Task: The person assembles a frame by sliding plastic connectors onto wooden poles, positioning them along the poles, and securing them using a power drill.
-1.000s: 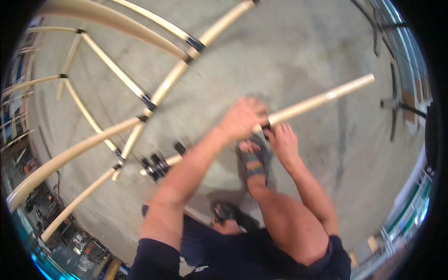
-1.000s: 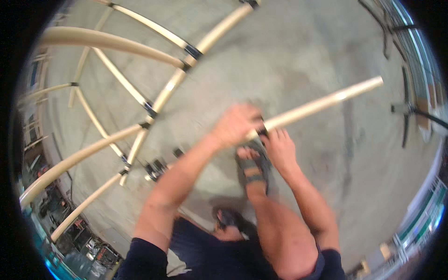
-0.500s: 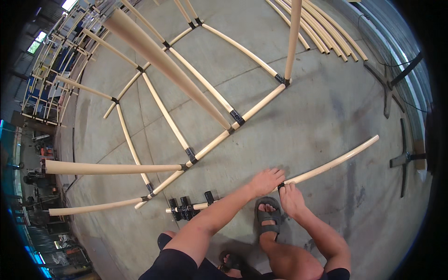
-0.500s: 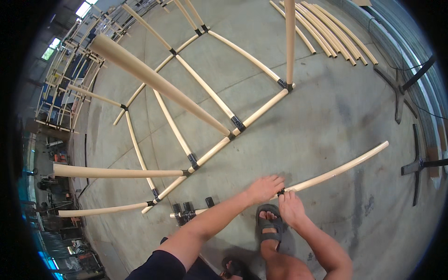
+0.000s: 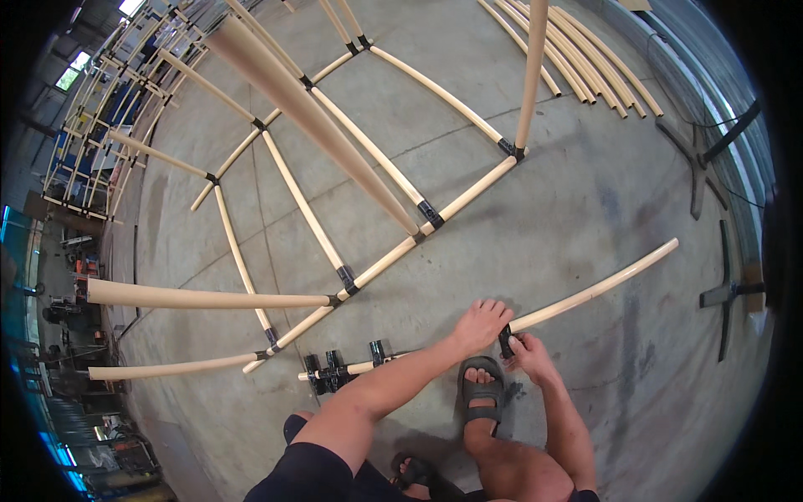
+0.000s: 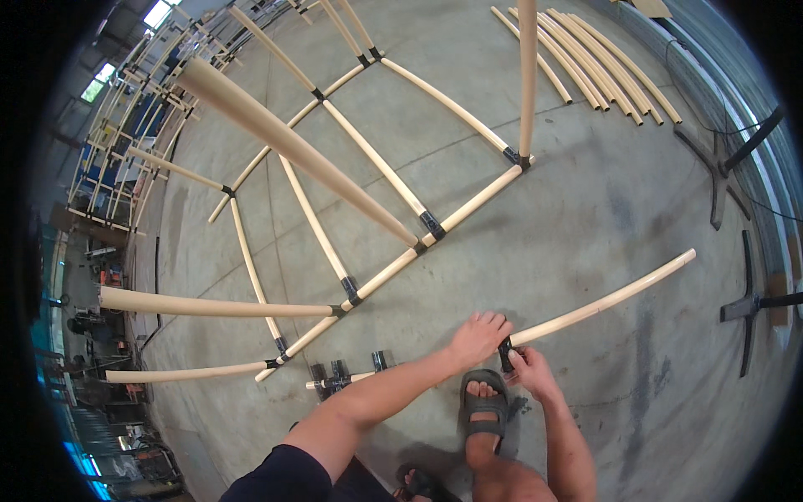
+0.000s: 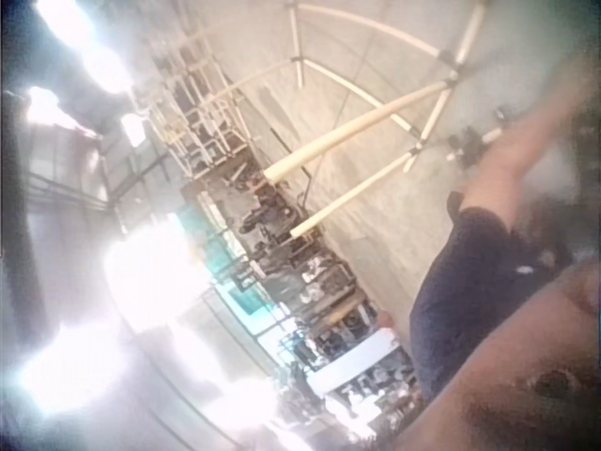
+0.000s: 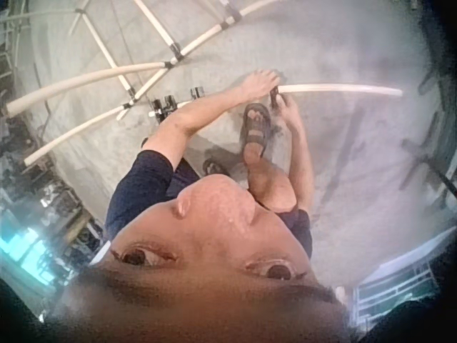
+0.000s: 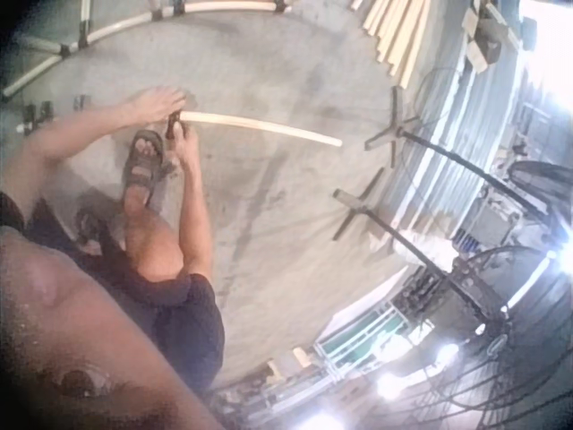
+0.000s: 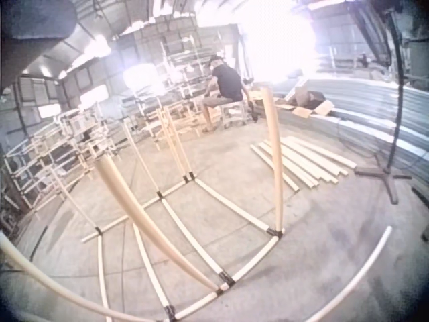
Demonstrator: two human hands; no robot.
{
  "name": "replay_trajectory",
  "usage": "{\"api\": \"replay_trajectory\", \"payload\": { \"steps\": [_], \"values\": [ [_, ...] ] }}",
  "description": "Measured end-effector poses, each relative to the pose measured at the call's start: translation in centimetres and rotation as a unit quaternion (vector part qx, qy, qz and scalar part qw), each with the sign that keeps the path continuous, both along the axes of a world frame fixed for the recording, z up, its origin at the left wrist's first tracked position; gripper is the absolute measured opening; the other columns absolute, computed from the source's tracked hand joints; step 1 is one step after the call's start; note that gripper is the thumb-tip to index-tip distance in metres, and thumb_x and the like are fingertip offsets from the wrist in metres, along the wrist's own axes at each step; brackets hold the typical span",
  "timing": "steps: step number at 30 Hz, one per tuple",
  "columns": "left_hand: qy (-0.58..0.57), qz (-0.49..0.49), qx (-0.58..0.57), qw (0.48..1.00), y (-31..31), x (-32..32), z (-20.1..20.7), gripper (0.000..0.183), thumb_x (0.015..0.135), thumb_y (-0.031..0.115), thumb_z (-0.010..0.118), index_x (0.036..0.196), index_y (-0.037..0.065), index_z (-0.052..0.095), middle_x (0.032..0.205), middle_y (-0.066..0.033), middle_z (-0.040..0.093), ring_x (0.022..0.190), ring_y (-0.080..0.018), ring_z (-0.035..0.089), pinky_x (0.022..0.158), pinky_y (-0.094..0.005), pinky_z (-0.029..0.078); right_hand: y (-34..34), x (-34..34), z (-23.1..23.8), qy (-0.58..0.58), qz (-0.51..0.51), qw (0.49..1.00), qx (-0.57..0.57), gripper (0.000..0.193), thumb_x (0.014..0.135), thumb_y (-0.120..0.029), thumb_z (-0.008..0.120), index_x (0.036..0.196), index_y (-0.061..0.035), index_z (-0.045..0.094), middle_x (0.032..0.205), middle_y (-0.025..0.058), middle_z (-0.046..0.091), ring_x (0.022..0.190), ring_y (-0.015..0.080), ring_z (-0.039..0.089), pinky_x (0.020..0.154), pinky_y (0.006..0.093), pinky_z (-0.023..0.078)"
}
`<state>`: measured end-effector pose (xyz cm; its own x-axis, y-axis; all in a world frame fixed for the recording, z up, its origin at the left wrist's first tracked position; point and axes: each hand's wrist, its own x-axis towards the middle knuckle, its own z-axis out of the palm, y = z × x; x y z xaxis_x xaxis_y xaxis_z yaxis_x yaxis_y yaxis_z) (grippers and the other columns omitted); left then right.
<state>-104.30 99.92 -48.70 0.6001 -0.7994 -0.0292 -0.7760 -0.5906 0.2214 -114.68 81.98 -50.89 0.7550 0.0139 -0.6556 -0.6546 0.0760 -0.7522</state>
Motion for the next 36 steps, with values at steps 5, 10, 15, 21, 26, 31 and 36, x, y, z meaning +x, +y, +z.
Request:
{"api": "replay_trajectory", "payload": {
  "steps": [5, 10, 15, 21, 26, 31, 36],
  "values": [
    [0.014, -0.018, 0.029, 0.999, 0.1, 0.9, 0.5, 0.016, 0.09, 0.021, 0.059, 0.103, 0.012, 0.055, 0.095, -0.0059, 0.059, 0.088, -0.024, 0.063, 0.067, -0.0388, 0.053, 0.5, -0.1, 1.3, 0.114, 0.003, 0.987, 0.116, 0.037, 0.109, -0.035, 0.047, 0.115, 0.0, 0.056, 0.087, 0.0129, 0.067, 0.07, 0.0211, 0.066, 0.063, 0.0359, 0.057],
    [0.117, -0.029, 0.065, 0.991, -0.7, 1.2, 0.7, 0.02, 0.092, 0.017, 0.057, 0.107, 0.006, 0.052, 0.097, -0.0149, 0.065, 0.079, -0.0328, 0.072, 0.062, -0.0438, 0.058, 0.9, -1.2, -0.7, 0.061, -0.025, 0.991, 0.118, 0.033, 0.11, -0.035, 0.046, 0.111, -0.003, 0.056, 0.083, 0.0088, 0.064, 0.066, 0.0185, 0.062, 0.063, 0.0358, 0.055],
    [0.217, 0.077, -0.001, 0.973, -1.0, -0.3, 0.7, 0.018, 0.095, 0.015, 0.054, 0.108, 0.005, 0.049, 0.092, -0.0195, 0.066, 0.08, -0.0381, 0.071, 0.065, -0.0492, 0.058, 0.8, -1.5, 0.8, -0.007, 0.043, 0.999, 0.031, 0.034, 0.111, -0.033, 0.042, 0.108, -0.0036, 0.057, 0.08, 0.0049, 0.062, 0.065, 0.0139, 0.058, 0.063, 0.0315, 0.052],
    [0.306, 0.177, -0.006, 0.935, -1.1, -1.8, 0.5, 0.021, 0.098, 0.02, 0.055, 0.111, 0.004, 0.05, 0.099, -0.0222, 0.068, 0.088, -0.0419, 0.069, 0.073, -0.0534, 0.054, 1.1, -3.6, -0.9, 0.036, -0.084, 0.986, 0.136, 0.033, 0.11, -0.032, 0.044, 0.109, -0.002, 0.058, 0.083, 0.0041, 0.063, 0.068, 0.0122, 0.058, 0.064, 0.0282, 0.051],
    [0.223, 0.214, -0.185, 0.933, -0.3, -2.3, 0.9, 0.017, 0.094, 0.018, 0.064, 0.106, 0.007, 0.062, 0.098, -0.016, 0.067, 0.088, -0.0397, 0.066, 0.074, -0.049, 0.053, 1.6, -3.6, -1.4, 0.029, -0.086, 0.989, 0.115, 0.037, 0.11, -0.036, 0.045, 0.112, -0.0031, 0.061, 0.084, 0.0023, 0.066, 0.068, 0.0089, 0.058, 0.063, 0.0256, 0.049],
    [0.19, 0.18, -0.199, 0.944, -0.9, -2.4, -0.4, 0.014, 0.091, 0.014, 0.066, 0.102, 0.007, 0.063, 0.096, -0.0147, 0.065, 0.087, -0.0377, 0.066, 0.072, -0.0468, 0.052, 2.2, -3.6, -0.9, 0.035, -0.108, 0.986, 0.119, 0.038, 0.11, -0.037, 0.046, 0.112, -0.0021, 0.061, 0.084, 0.0035, 0.066, 0.064, 0.0094, 0.058, 0.063, 0.0254, 0.049],
    [0.187, 0.113, -0.165, 0.962, 0.1, -1.8, -0.9, 0.013, 0.091, 0.013, 0.066, 0.102, 0.006, 0.062, 0.096, -0.0145, 0.064, 0.09, -0.037, 0.065, 0.073, -0.045, 0.053, 2.6, -3.7, -1.1, 0.012, -0.103, 0.992, 0.066, 0.038, 0.11, -0.036, 0.046, 0.109, -0.0009, 0.06, 0.082, 0.0037, 0.064, 0.065, 0.0102, 0.058, 0.063, 0.0269, 0.05]
  ]
}}
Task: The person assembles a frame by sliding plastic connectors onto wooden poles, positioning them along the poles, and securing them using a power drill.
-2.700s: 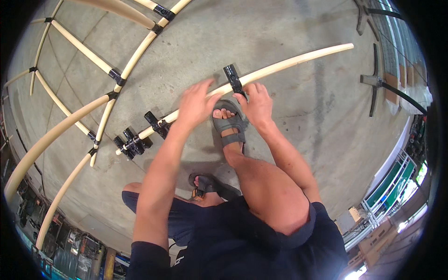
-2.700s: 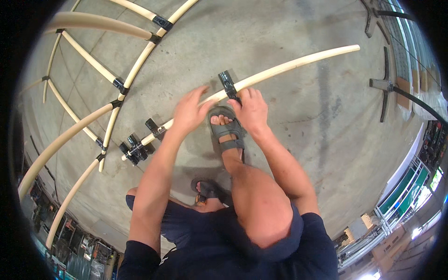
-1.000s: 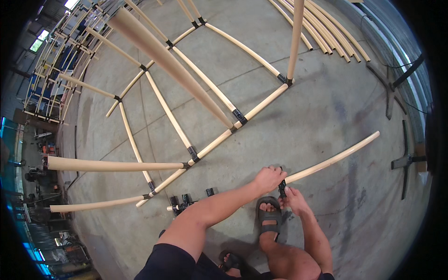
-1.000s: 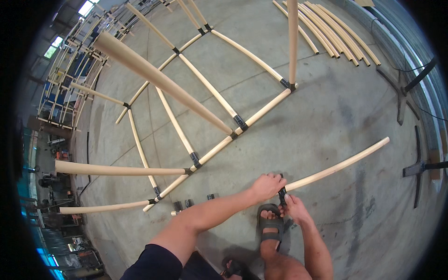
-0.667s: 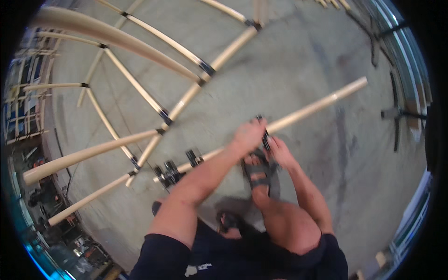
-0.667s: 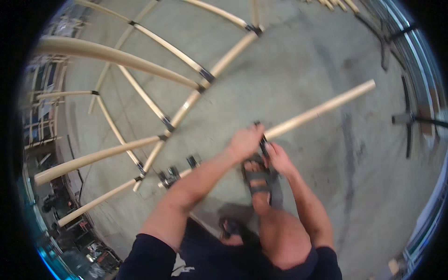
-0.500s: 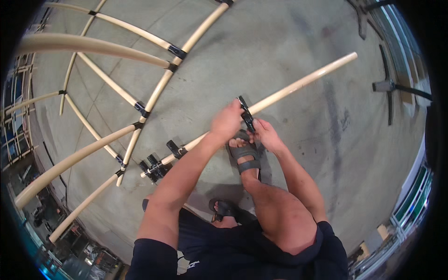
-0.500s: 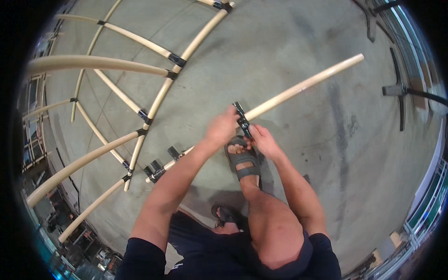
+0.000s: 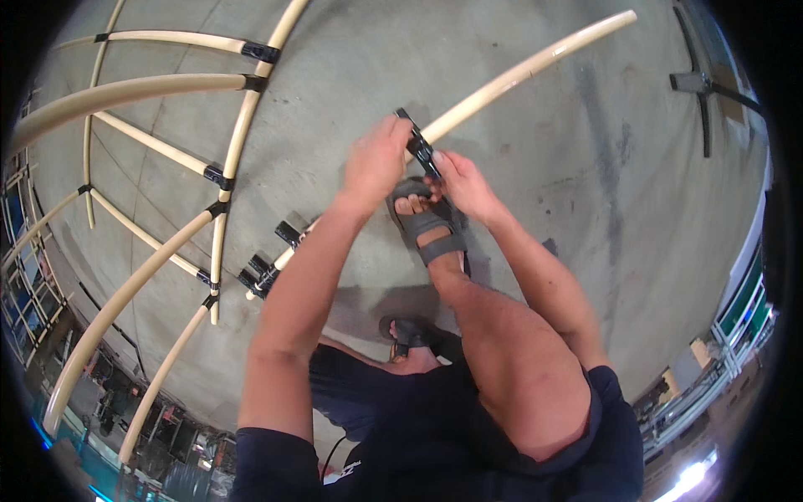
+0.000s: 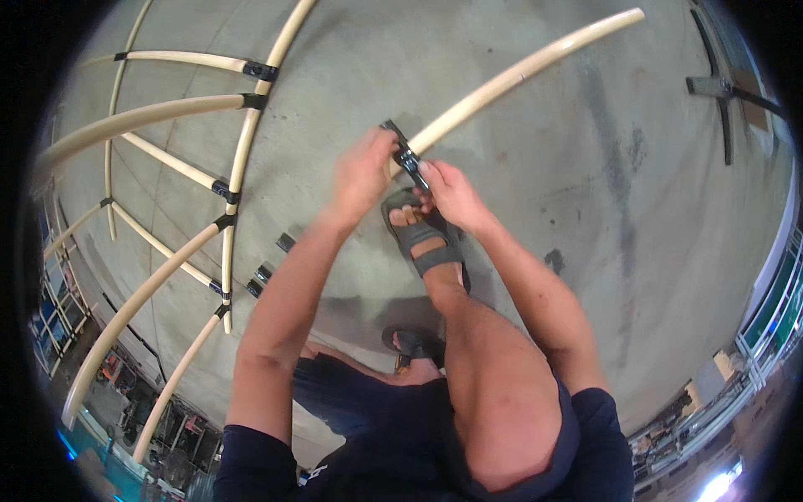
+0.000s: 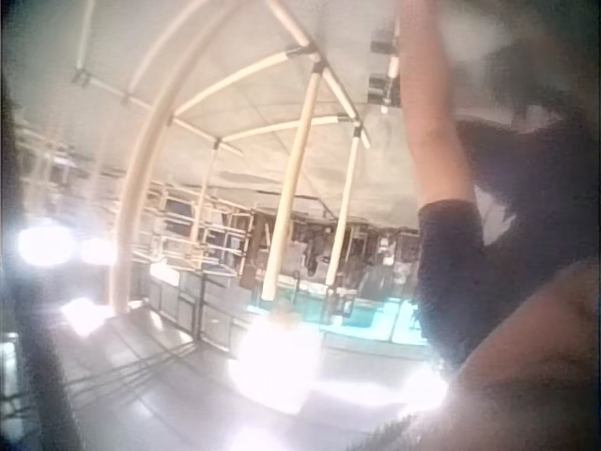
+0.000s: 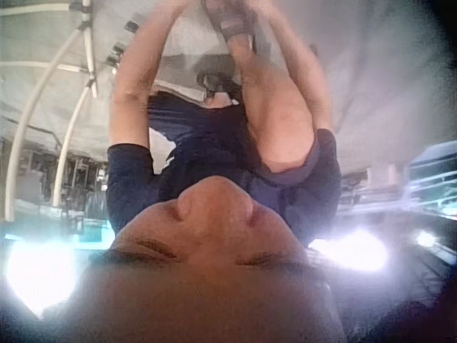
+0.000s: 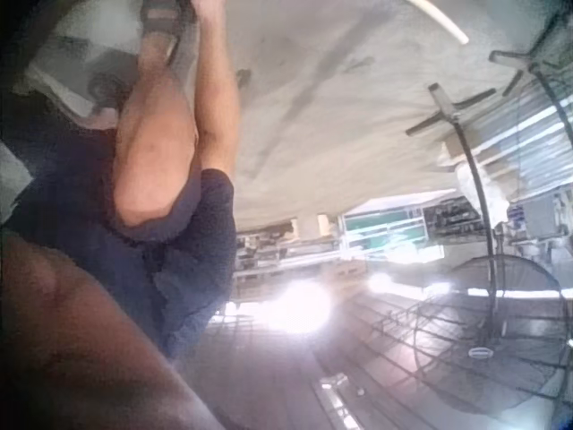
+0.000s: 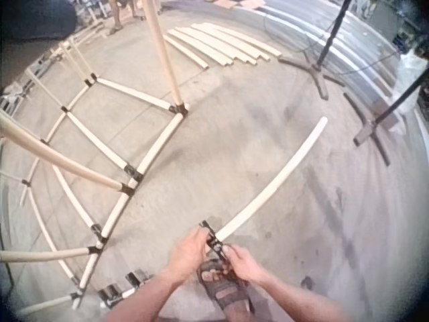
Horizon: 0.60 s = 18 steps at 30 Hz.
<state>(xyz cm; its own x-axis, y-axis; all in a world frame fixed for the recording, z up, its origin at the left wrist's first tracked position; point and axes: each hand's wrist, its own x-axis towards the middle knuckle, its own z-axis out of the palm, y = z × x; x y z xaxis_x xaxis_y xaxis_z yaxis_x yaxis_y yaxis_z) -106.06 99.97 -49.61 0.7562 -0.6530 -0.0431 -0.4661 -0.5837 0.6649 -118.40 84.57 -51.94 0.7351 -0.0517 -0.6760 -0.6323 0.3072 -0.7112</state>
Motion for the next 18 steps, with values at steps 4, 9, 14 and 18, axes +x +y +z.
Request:
{"api": "replay_trajectory", "payload": {
  "steps": [4, 9, 14, 18],
  "values": [
    [0.008, -0.012, 0.053, 0.998, -0.6, 0.4, -0.1, 0.015, 0.093, 0.016, 0.063, 0.106, 0.009, 0.061, 0.099, -0.013, 0.065, 0.095, -0.0375, 0.065, 0.078, -0.048, 0.053, -0.3, 0.9, 1.7, 0.023, -0.005, 1.0, -0.018, 0.039, 0.109, -0.036, 0.046, 0.105, -0.0002, 0.061, 0.081, 0.004, 0.064, 0.066, 0.0105, 0.058, 0.063, 0.0277, 0.051],
    [0.105, 0.102, 0.078, 0.986, -0.6, -0.6, 1.1, 0.028, 0.099, 0.022, 0.063, 0.119, 0.003, 0.064, 0.113, -0.0205, 0.07, 0.106, -0.0351, 0.068, 0.093, -0.0422, 0.052, -4.9, -1.0, 1.1, -0.029, 0.045, 0.994, -0.1, 0.044, 0.108, -0.041, 0.049, 0.109, 0.0007, 0.064, 0.086, 0.0058, 0.068, 0.074, 0.0134, 0.062, 0.071, 0.0318, 0.054],
    [0.014, 0.042, 0.127, 0.991, 9.8, -1.7, 3.3, 0.029, 0.1, 0.02, 0.062, 0.119, -0.001, 0.068, 0.118, -0.0177, 0.07, 0.11, -0.0317, 0.067, 0.097, -0.0391, 0.05, -12.7, -12.6, 2.2, 0.048, 0.005, 0.926, -0.375, 0.042, 0.103, -0.039, 0.055, 0.109, 0.0013, 0.066, 0.086, 0.009, 0.07, 0.078, 0.0191, 0.064, 0.075, 0.035, 0.053],
    [0.065, 0.058, 0.228, 0.97, 21.5, -3.2, 7.3, 0.037, 0.107, 0.029, 0.052, 0.119, -0.002, 0.069, 0.103, -0.0156, 0.071, 0.093, -0.0241, 0.068, 0.085, -0.0351, 0.051, -13.0, -31.8, 3.2, 0.256, -0.005, 0.864, -0.434, 0.046, 0.1, -0.042, 0.055, 0.093, 0.0017, 0.067, 0.088, 0.025, 0.069, 0.081, 0.0421, 0.067, 0.072, 0.0496, 0.051]
  ]
}}
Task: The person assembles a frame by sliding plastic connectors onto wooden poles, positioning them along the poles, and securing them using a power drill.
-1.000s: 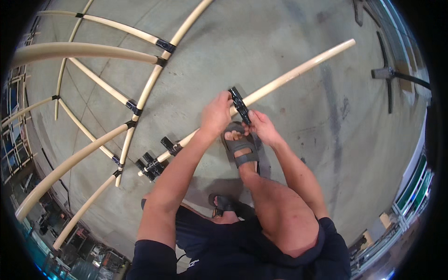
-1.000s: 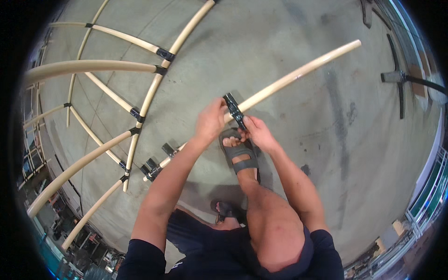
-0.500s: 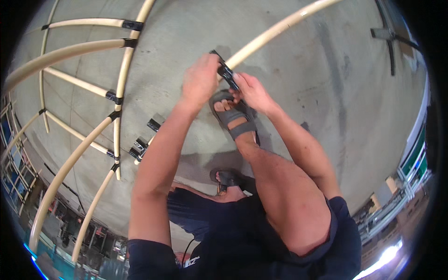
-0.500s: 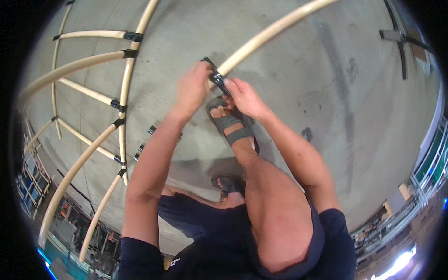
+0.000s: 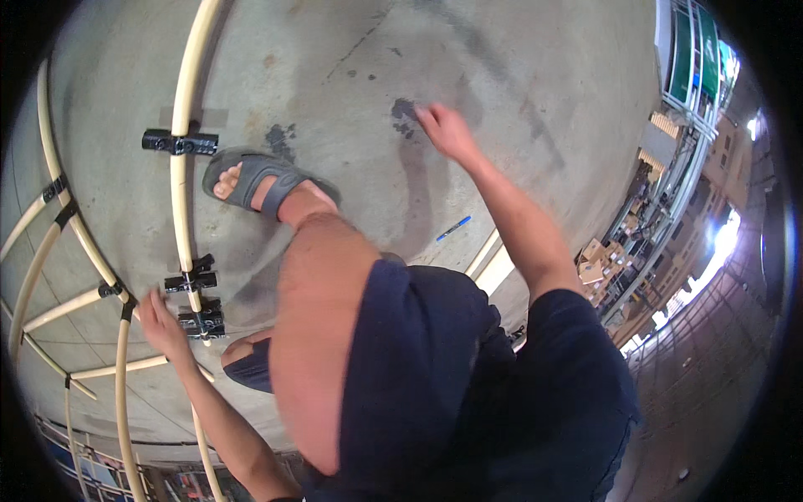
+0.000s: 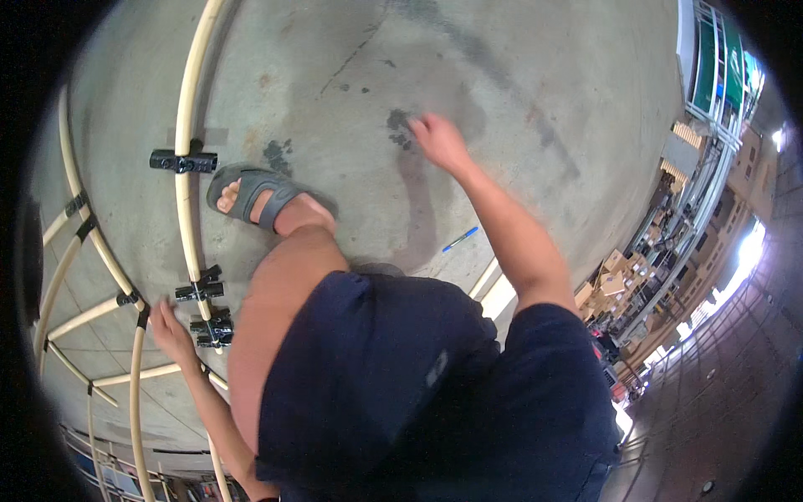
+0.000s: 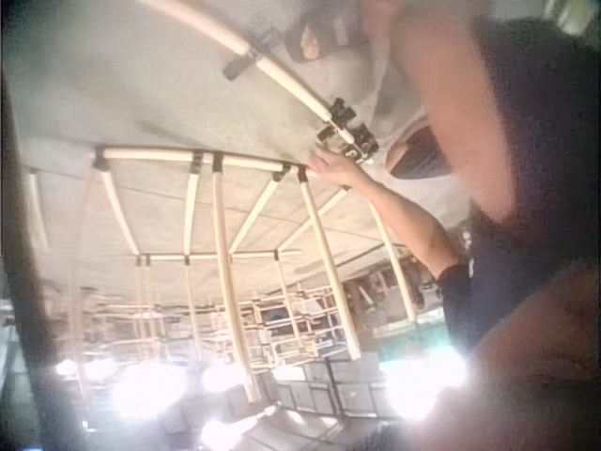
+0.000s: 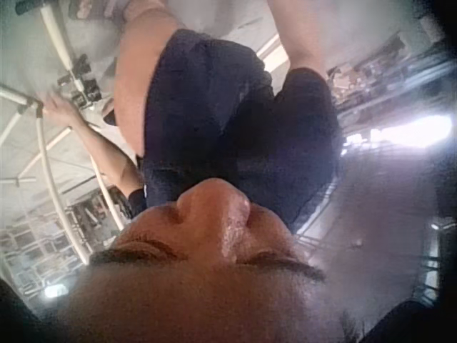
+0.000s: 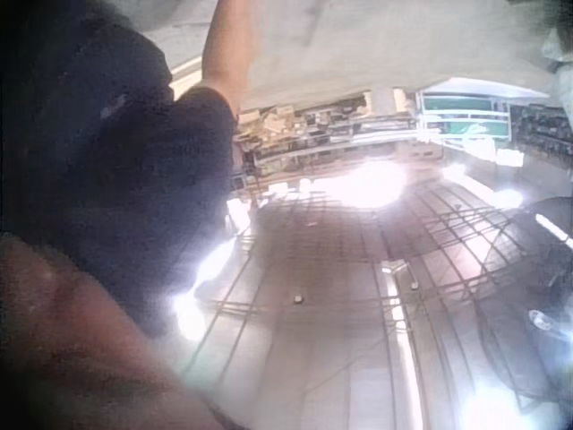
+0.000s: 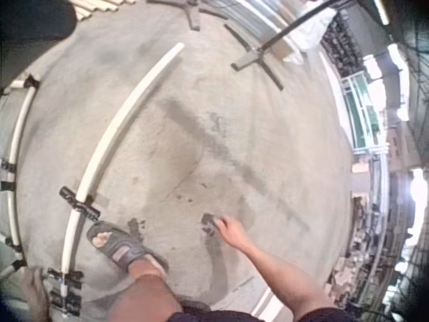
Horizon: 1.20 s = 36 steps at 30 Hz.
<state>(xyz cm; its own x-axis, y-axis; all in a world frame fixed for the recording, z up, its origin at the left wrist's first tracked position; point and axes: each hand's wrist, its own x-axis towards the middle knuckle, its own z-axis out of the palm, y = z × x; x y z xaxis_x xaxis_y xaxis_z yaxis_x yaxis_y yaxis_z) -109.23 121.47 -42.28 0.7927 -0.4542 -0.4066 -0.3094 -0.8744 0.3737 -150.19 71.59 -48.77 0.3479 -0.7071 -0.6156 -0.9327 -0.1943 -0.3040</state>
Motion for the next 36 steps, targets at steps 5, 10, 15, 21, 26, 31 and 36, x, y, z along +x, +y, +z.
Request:
{"api": "replay_trajectory", "payload": {
  "steps": [5, 10, 15, 21, 26, 31, 36],
  "values": [
    [0.044, 0.153, 0.098, 0.982, 11.7, -5.0, 5.9, 0.04, 0.108, 0.031, 0.049, 0.111, -0.002, 0.071, 0.093, -0.0153, 0.073, 0.085, -0.0266, 0.068, 0.074, -0.0402, 0.053, 13.4, -24.5, -2.3, 0.214, 0.004, 0.974, 0.069, 0.048, 0.097, -0.045, 0.056, 0.09, -0.0014, 0.073, 0.09, 0.0243, 0.072, 0.087, 0.043, 0.069, 0.077, 0.0539, 0.053],
    [-0.004, 0.189, 0.106, 0.976, 15.4, -10.6, 5.4, 0.034, 0.106, 0.027, 0.053, 0.112, -0.003, 0.067, 0.103, -0.0222, 0.071, 0.097, -0.0374, 0.067, 0.085, -0.0445, 0.051, 20.5, -23.0, -2.2, 0.213, 0.222, 0.891, 0.334, 0.051, 0.1, -0.047, 0.049, 0.115, -0.0032, 0.071, 0.104, 0.0212, 0.074, 0.098, 0.0369, 0.071, 0.089, 0.0481, 0.054],
    [0.04, 0.313, 0.063, 0.947, 17.9, -17.6, 5.1, 0.037, 0.106, 0.027, 0.052, 0.127, -0.002, 0.062, 0.117, -0.0237, 0.069, 0.11, -0.0358, 0.067, 0.095, -0.042, 0.05, 11.8, -4.3, -0.9, 0.002, -0.013, 0.942, 0.335, 0.029, 0.097, -0.015, 0.051, 0.112, -0.0001, 0.07, 0.081, 0.0092, 0.072, 0.071, 0.0198, 0.068, 0.068, 0.0349, 0.055],
    [0.095, 0.588, -0.089, 0.798, 17.9, -29.6, 4.6, 0.049, 0.109, 0.038, 0.044, 0.127, -0.004, 0.062, 0.109, -0.0164, 0.071, 0.1, -0.0224, 0.066, 0.089, -0.0375, 0.052, 1.2, 11.9, -9.4, -0.233, 0.018, 0.934, 0.269, 0.033, 0.097, -0.022, 0.061, 0.118, 0.0012, 0.069, 0.103, 0.0137, 0.072, 0.1, 0.0275, 0.067, 0.089, 0.0373, 0.052],
    [0.218, 0.718, -0.074, 0.657, 13.7, -43.0, 3.1, 0.05, 0.102, 0.045, 0.056, 0.12, 0.0, 0.068, 0.102, -0.0157, 0.074, 0.09, -0.0231, 0.071, 0.081, -0.0368, 0.055, 5.1, 29.8, 9.1, -0.201, 0.381, 0.896, 0.107, 0.033, 0.101, -0.023, 0.06, 0.124, -0.0002, 0.065, 0.104, 0.0094, 0.07, 0.097, 0.0198, 0.065, 0.086, 0.035, 0.052],
    [0.28, 0.808, -0.044, 0.516, 1.4, -62.6, 1.0, 0.053, 0.097, 0.049, 0.06, 0.116, 0.0, 0.069, 0.106, -0.0215, 0.073, 0.103, -0.0338, 0.07, 0.091, -0.0445, 0.054, 9.5, 45.8, 11.3, -0.058, 0.497, 0.847, 0.178, 0.036, 0.105, -0.029, 0.057, 0.129, -0.0027, 0.062, 0.101, 0.0054, 0.067, 0.09, 0.0143, 0.062, 0.079, 0.0315, 0.052],
    [0.19, 0.924, -0.005, 0.331, -3.0, -59.6, -0.9, 0.073, 0.087, 0.062, 0.067, 0.117, -0.005, 0.065, 0.112, -0.0269, 0.07, 0.107, -0.0389, 0.068, 0.091, -0.0454, 0.053, 15.4, 59.5, 12.4, -0.01, 0.672, 0.723, 0.161, 0.039, 0.106, -0.032, 0.056, 0.132, -0.0039, 0.06, 0.103, 0.0045, 0.067, 0.089, 0.0129, 0.062, 0.077, 0.028, 0.052]
  ]
}}
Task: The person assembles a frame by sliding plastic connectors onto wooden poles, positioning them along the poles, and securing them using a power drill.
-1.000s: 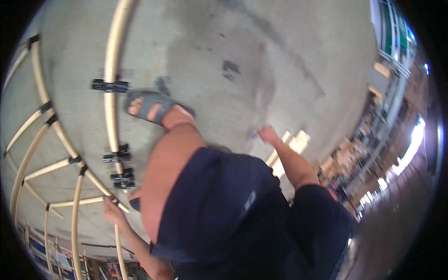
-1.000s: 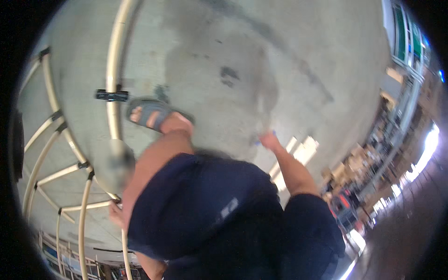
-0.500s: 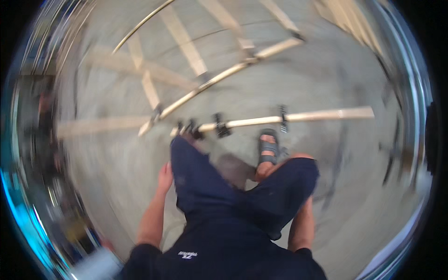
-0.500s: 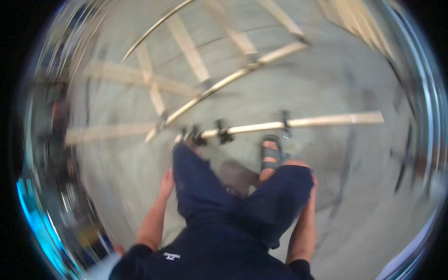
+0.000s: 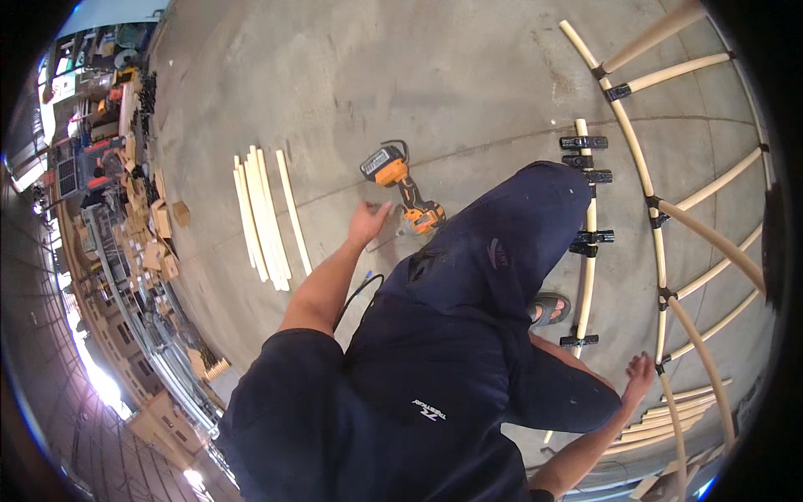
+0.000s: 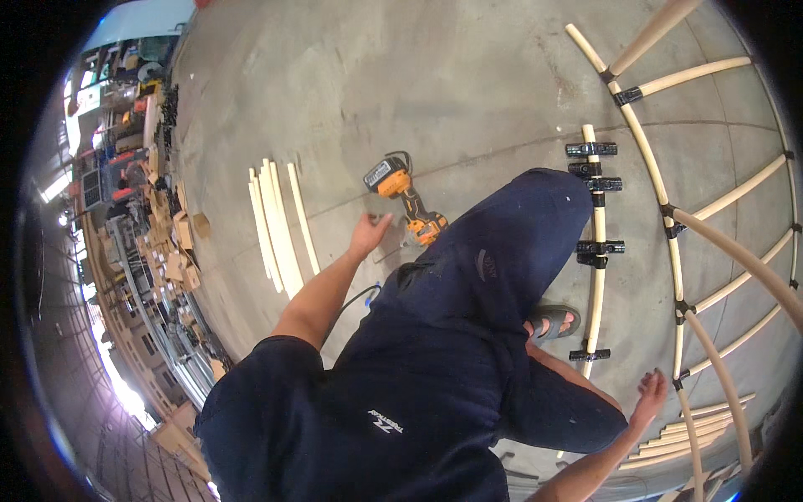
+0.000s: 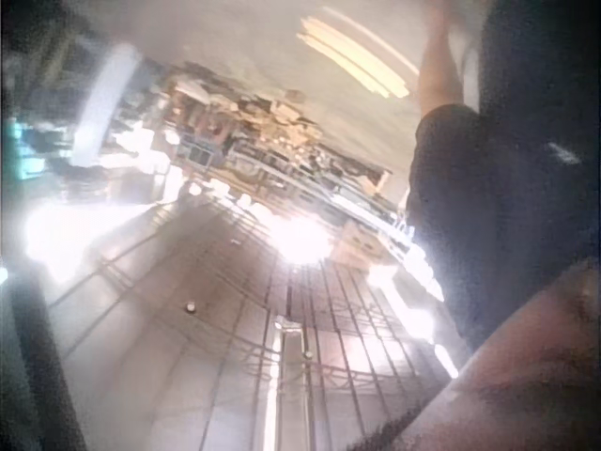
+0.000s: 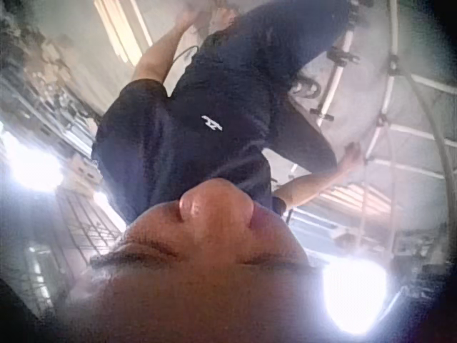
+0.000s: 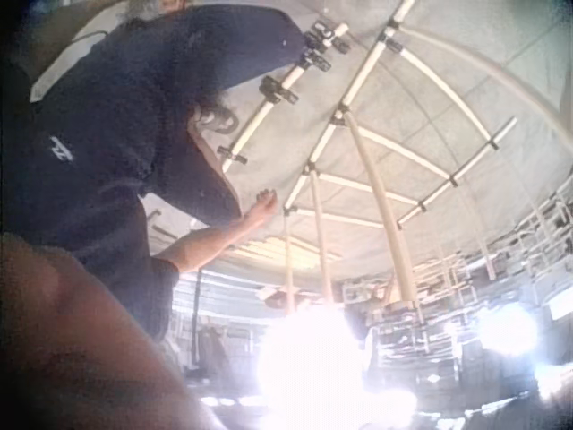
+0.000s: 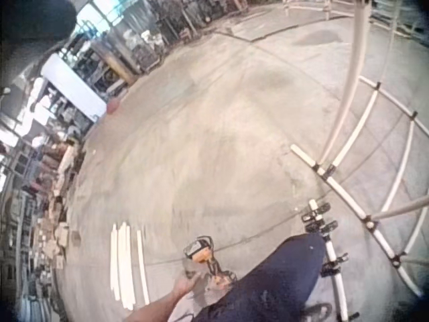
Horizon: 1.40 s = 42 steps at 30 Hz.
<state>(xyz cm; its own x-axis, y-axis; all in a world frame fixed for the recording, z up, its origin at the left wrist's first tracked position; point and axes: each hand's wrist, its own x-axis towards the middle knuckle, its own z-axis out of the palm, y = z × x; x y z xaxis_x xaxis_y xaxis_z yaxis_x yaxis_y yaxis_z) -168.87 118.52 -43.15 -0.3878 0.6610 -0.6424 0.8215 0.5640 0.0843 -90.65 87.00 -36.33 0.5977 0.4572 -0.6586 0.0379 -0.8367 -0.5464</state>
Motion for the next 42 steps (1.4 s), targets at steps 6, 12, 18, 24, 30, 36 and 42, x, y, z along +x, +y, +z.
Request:
{"api": "replay_trajectory", "payload": {
  "steps": [6, 12, 18, 24, 30, 36, 42],
  "values": [
    [-0.088, 0.136, -0.039, 0.986, -0.2, 6.9, -8.9, 0.068, 0.084, 0.052, 0.07, 0.117, -0.007, 0.064, 0.115, -0.0255, 0.07, 0.109, -0.0356, 0.068, 0.092, -0.0438, 0.052, 16.3, -2.5, 7.9, -0.122, 0.218, 0.968, 0.02, 0.036, 0.104, -0.024, 0.057, 0.128, 0.0015, 0.061, 0.116, 0.0147, 0.068, 0.107, 0.0251, 0.064, 0.098, 0.0364, 0.048],
    [-0.346, 0.211, 0.077, 0.911, 3.5, 3.8, -9.8, 0.044, 0.099, 0.037, 0.055, 0.122, -0.001, 0.059, 0.108, -0.0129, 0.067, 0.093, -0.025, 0.067, 0.083, -0.0403, 0.055, 16.2, -7.8, 14.1, -0.157, 0.205, 0.964, 0.066, 0.032, 0.1, -0.017, 0.062, 0.128, -0.001, 0.062, 0.116, 0.0135, 0.071, 0.104, 0.0216, 0.069, 0.091, 0.0345, 0.052],
    [-0.442, 0.117, -0.008, 0.889, 19.1, 8.1, 9.1, 0.029, 0.1, 0.032, 0.056, 0.106, 0.005, 0.063, 0.092, -0.006, 0.068, 0.085, -0.0163, 0.067, 0.076, -0.0333, 0.056, 12.6, -11.6, 19.9, -0.273, 0.165, 0.933, 0.168, 0.039, 0.093, -0.01, 0.068, 0.132, -0.0045, 0.062, 0.126, 0.013, 0.069, 0.118, 0.0262, 0.064, 0.099, 0.0369, 0.05],
    [-0.445, -0.313, -0.093, 0.834, 16.4, 35.6, 29.1, 0.029, 0.097, 0.03, 0.062, 0.106, 0.003, 0.065, 0.09, -0.0051, 0.067, 0.079, -0.0113, 0.063, 0.071, -0.0265, 0.051, 16.4, -19.4, 24.8, -0.437, 0.299, 0.797, 0.291, 0.068, 0.077, -0.018, 0.079, 0.14, -0.0097, 0.055, 0.139, 0.0126, 0.059, 0.135, 0.0306, 0.052, 0.113, 0.0448, 0.042],
    [-0.597, -0.654, -0.247, 0.393, 2.2, 53.8, 35.8, 0.033, 0.103, 0.024, 0.053, 0.116, -0.003, 0.067, 0.11, -0.0089, 0.07, 0.103, -0.0165, 0.063, 0.095, -0.0321, 0.048, 12.4, -19.2, 27.8, -0.487, 0.258, 0.801, 0.234, 0.075, 0.072, -0.013, 0.08, 0.142, -0.0097, 0.053, 0.125, 0.0117, 0.068, 0.124, 0.0259, 0.062, 0.108, 0.0423, 0.047],
    [-0.773, -0.489, 0.074, 0.396, -1.6, 60.5, 32.5, 0.034, 0.106, 0.029, 0.055, 0.096, 0.001, 0.072, 0.081, -0.0051, 0.069, 0.076, -0.0141, 0.064, 0.075, -0.0282, 0.051, -5.2, -21.5, 21.3, -0.439, -0.067, 0.866, 0.229, 0.046, 0.084, -0.008, 0.079, 0.127, -0.0026, 0.063, 0.096, 0.0089, 0.073, 0.085, 0.0216, 0.072, 0.077, 0.0348, 0.058],
    [-0.51, -0.451, -0.236, 0.694, -7.8, 52.8, 8.9, 0.034, 0.104, 0.029, 0.058, 0.09, 0.001, 0.071, 0.082, -0.0046, 0.072, 0.075, -0.0122, 0.065, 0.071, -0.0303, 0.053, -10.0, -29.7, 14.3, -0.247, -0.448, 0.818, 0.263, 0.022, 0.095, -0.004, 0.067, 0.116, 0.0019, 0.062, 0.089, 0.0073, 0.067, 0.076, 0.017, 0.066, 0.071, 0.0348, 0.057]
  ]
}}
